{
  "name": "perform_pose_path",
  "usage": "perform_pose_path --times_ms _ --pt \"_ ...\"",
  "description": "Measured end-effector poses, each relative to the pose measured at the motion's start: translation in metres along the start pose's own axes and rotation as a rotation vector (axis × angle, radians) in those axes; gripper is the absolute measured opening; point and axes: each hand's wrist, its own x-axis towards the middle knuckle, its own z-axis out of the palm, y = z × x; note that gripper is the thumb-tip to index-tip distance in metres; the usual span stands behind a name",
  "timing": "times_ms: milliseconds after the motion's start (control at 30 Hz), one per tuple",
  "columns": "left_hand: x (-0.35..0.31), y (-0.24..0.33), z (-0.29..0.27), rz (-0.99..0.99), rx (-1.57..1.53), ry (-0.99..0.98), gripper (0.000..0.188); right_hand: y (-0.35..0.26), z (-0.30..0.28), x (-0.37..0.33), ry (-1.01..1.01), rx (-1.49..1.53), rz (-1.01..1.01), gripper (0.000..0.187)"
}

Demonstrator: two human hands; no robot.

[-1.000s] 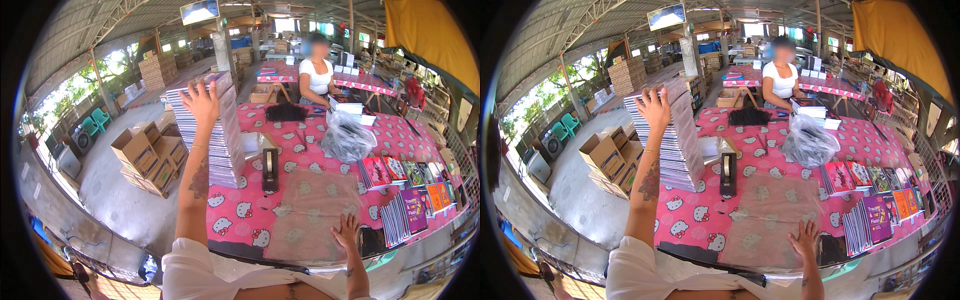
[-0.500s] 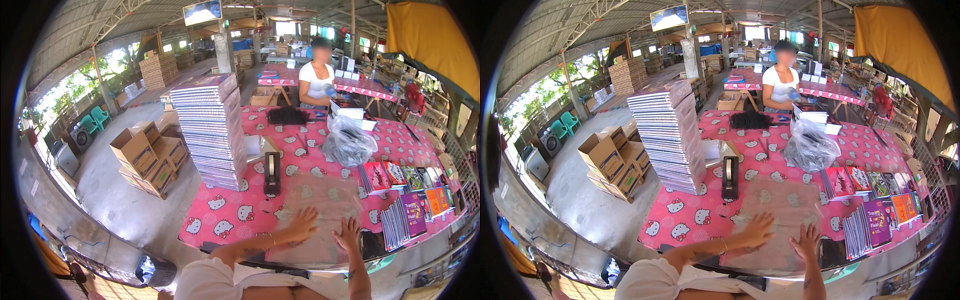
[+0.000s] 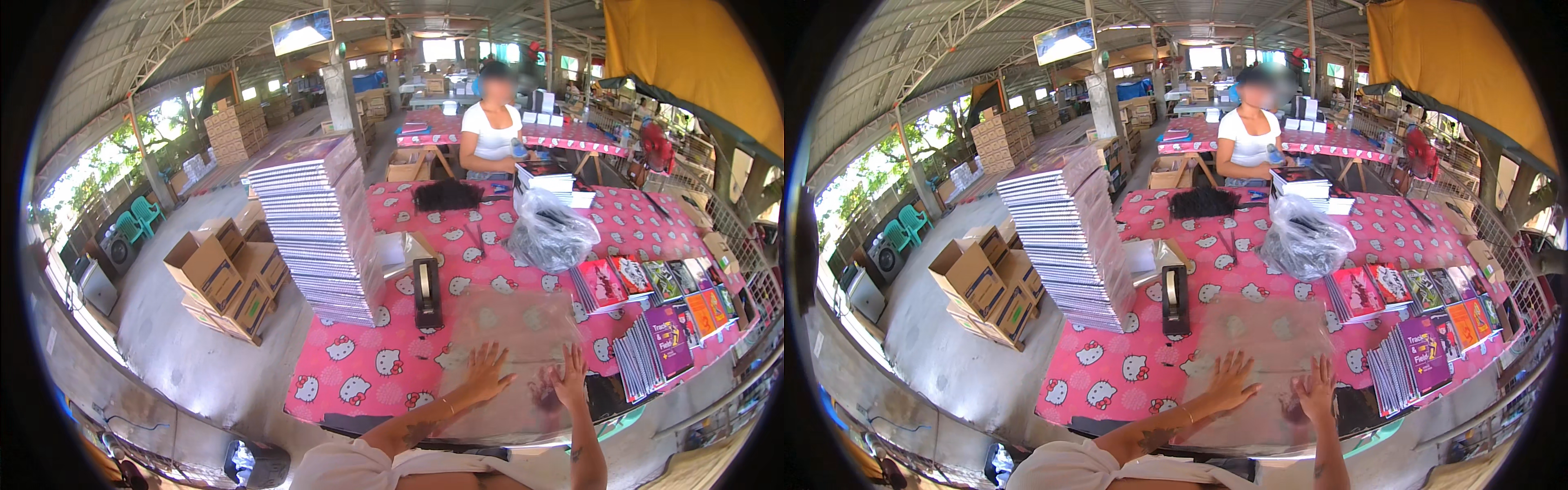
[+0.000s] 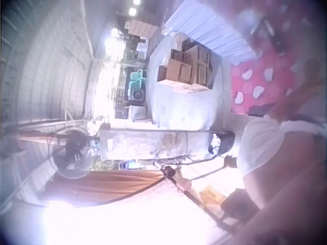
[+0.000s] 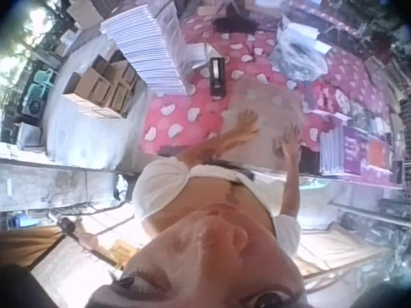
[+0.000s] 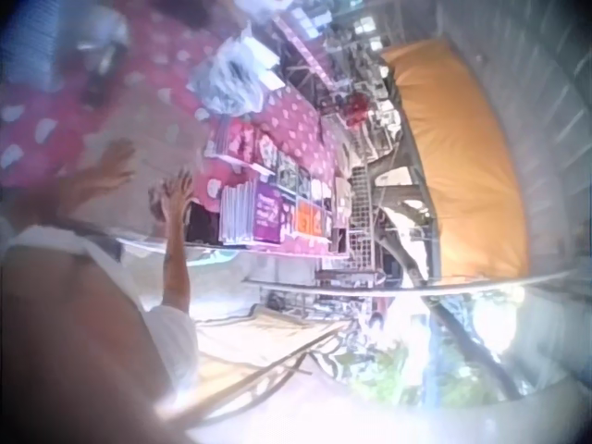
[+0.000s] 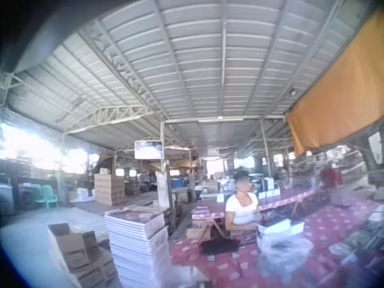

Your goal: The person places books into individual plastic sleeves and seals them using an adhesive strip.

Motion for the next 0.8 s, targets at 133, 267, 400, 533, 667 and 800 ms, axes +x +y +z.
perform_pose_path --times_ms 133,267,400,533,667,800 --pt "-0.007 -0.018 0.019 -0.016 0.115 -0.039 0.079 -0.059 -0.058 0.0 0.207 0.153 -0.214 0.073" --pt "0.005 -0.014 0.023 -0.077 0.132 -0.014 0.078 -0.055 -0.134 -0.005 0.426 -0.02 -0.145 0.065" --pt "0.027 0.015 0.013 0.014 0.068 0.056 0.077 0.022 -0.21 -0.011 0.638 -0.363 0.052 0.064" --pt "0.083 0.095 -0.035 0.345 -0.187 0.13 0.075 0.125 -0.267 0.013 0.573 -0.388 0.408 0.073" --pt "0.134 0.2 -0.044 0.742 -0.306 0.109 0.083 0.238 -0.3 0.022 0.336 -0.13 0.626 0.095" --pt "0.159 0.249 -0.029 0.791 -0.206 -0.053 0.094 0.248 -0.279 0.039 -0.183 0.296 0.514 0.1"
